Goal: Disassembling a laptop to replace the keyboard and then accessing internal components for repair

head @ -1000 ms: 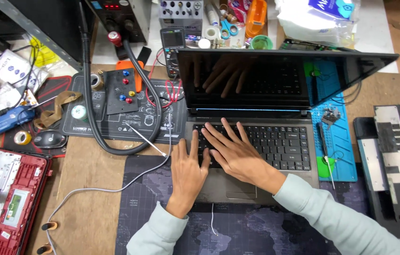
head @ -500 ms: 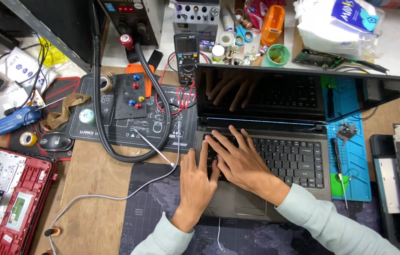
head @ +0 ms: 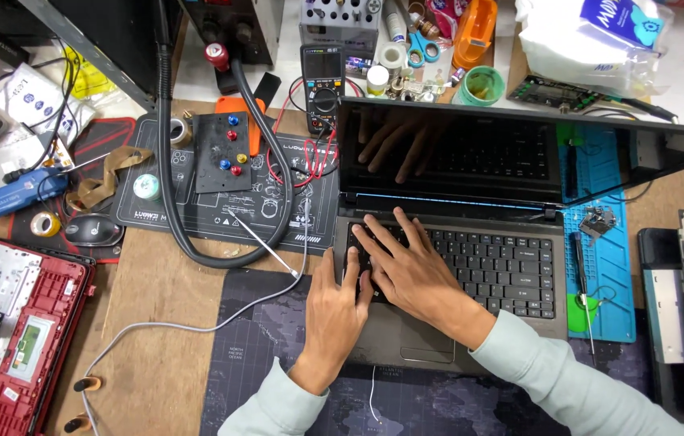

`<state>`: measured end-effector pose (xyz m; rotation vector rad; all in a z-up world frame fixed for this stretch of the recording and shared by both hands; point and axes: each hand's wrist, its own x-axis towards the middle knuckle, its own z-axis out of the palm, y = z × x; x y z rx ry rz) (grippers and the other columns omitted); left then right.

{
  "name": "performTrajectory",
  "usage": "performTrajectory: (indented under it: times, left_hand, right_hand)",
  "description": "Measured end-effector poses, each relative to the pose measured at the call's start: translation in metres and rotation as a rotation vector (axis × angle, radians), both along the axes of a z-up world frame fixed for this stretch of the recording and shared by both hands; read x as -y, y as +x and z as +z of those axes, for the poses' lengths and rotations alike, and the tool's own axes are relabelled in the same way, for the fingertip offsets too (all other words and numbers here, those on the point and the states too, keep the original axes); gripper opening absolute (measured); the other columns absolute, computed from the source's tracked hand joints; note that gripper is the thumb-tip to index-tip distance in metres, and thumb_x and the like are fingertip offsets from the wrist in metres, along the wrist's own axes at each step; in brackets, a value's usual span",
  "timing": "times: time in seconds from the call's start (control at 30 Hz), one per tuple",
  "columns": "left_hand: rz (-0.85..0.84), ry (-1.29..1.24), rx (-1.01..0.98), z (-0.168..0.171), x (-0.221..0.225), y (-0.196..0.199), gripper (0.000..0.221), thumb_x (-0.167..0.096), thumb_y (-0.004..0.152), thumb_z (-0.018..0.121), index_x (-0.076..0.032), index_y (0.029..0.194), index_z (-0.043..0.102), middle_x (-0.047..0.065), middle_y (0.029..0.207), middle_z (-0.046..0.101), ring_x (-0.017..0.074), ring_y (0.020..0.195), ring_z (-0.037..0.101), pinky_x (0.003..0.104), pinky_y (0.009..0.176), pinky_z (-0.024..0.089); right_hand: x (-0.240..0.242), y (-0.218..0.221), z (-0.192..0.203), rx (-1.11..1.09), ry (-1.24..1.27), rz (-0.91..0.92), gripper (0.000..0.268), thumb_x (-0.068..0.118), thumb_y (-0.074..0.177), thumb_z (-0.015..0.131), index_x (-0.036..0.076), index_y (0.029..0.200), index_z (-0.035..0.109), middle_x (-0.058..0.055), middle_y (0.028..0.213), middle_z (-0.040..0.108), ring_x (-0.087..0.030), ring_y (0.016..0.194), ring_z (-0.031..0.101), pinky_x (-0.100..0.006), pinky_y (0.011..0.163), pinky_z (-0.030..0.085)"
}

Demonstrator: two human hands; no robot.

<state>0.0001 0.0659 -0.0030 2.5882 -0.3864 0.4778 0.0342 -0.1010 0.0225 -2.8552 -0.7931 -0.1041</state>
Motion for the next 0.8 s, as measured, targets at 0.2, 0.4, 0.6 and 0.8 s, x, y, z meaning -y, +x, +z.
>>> performTrajectory:
  times: [0.2,0.4,0.6,0.8]
  left_hand:
    - [0.004,0.015,-0.021,0.001,0.0,-0.003,0.043,-0.021,0.098,0.064,-0.002,0.136,0.06,0.036,0.13,0.055,0.0441,0.104,0.063,0.046,0.093,0.053]
    - [0.001,-0.003,-0.025,0.0,0.0,-0.002,0.043,-0.017,0.097,0.063,-0.003,0.137,0.059,0.035,0.13,0.055,0.0423,0.098,0.062,0.045,0.091,0.051]
    - [0.022,-0.102,0.098,0.004,-0.006,-0.005,0.034,-0.018,0.096,0.066,-0.004,0.126,0.07,0.027,0.115,0.064,0.0352,0.097,0.07,0.04,0.083,0.058]
    - [0.017,-0.167,0.05,0.01,-0.008,-0.005,0.033,-0.014,0.096,0.064,-0.004,0.127,0.069,0.027,0.118,0.064,0.038,0.102,0.07,0.043,0.084,0.059]
  right_hand:
    - [-0.002,0.002,0.003,0.007,-0.024,0.003,0.06,0.02,0.096,0.05,0.016,0.155,0.04,-0.005,0.16,0.04,-0.045,0.147,0.028,-0.06,0.113,0.035]
    - [-0.009,0.0,0.002,0.037,-0.095,-0.015,0.062,0.023,0.095,0.055,0.013,0.154,0.04,-0.011,0.158,0.04,-0.05,0.146,0.03,-0.06,0.114,0.036]
    - [-0.01,0.0,-0.008,0.128,-0.168,0.091,0.055,0.019,0.093,0.056,0.006,0.146,0.051,-0.015,0.142,0.056,-0.037,0.14,0.047,-0.046,0.106,0.049]
    - [0.0,0.005,0.016,-0.086,0.053,0.099,0.047,0.015,0.103,0.048,0.013,0.15,0.049,-0.014,0.142,0.057,-0.038,0.141,0.045,-0.045,0.107,0.048]
